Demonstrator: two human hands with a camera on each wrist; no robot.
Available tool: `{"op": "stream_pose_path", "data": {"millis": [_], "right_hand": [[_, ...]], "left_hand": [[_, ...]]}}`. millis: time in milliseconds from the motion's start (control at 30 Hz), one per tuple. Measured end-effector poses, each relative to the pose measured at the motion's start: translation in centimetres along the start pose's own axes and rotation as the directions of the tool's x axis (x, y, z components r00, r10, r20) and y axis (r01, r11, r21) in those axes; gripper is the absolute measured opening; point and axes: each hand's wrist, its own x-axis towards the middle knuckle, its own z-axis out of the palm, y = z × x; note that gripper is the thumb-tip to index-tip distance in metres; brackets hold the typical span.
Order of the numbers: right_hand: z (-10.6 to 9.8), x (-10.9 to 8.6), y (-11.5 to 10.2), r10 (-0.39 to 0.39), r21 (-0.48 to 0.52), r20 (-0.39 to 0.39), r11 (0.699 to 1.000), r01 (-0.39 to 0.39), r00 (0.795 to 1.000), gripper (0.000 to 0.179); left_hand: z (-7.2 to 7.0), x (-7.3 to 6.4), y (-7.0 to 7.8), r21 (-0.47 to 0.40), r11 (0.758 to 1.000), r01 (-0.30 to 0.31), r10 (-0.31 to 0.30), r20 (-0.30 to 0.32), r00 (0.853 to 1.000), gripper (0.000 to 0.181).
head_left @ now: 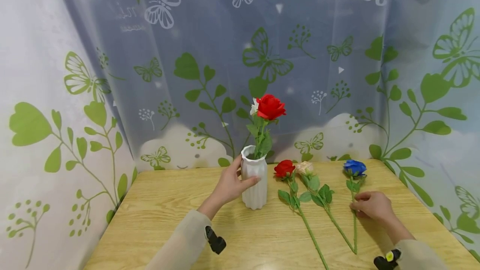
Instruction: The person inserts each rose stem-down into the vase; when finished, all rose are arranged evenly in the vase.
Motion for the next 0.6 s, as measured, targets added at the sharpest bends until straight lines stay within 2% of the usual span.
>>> {"op": "stream_pose_path", "data": {"millis": [267, 600], "right_hand": [[0.1, -0.2, -1.1, 0.026, -0.049, -0.044, 0.998, -0.028, 0.999, 0.046], [0.4, -0.1, -1.3, 0.047, -0.097, -0.127, 0.994, -0.060, 0.991, 0.034]], "left_hand": [[-0.1, 0.1, 0.0, 0.000, 1.000, 0.004, -0.004, -0.005, 1.000, 0.080], [0.0, 0.0, 0.2, -0.005, 1.000, 0.010, -0.010, 0.002, 1.000, 0.083]]}}
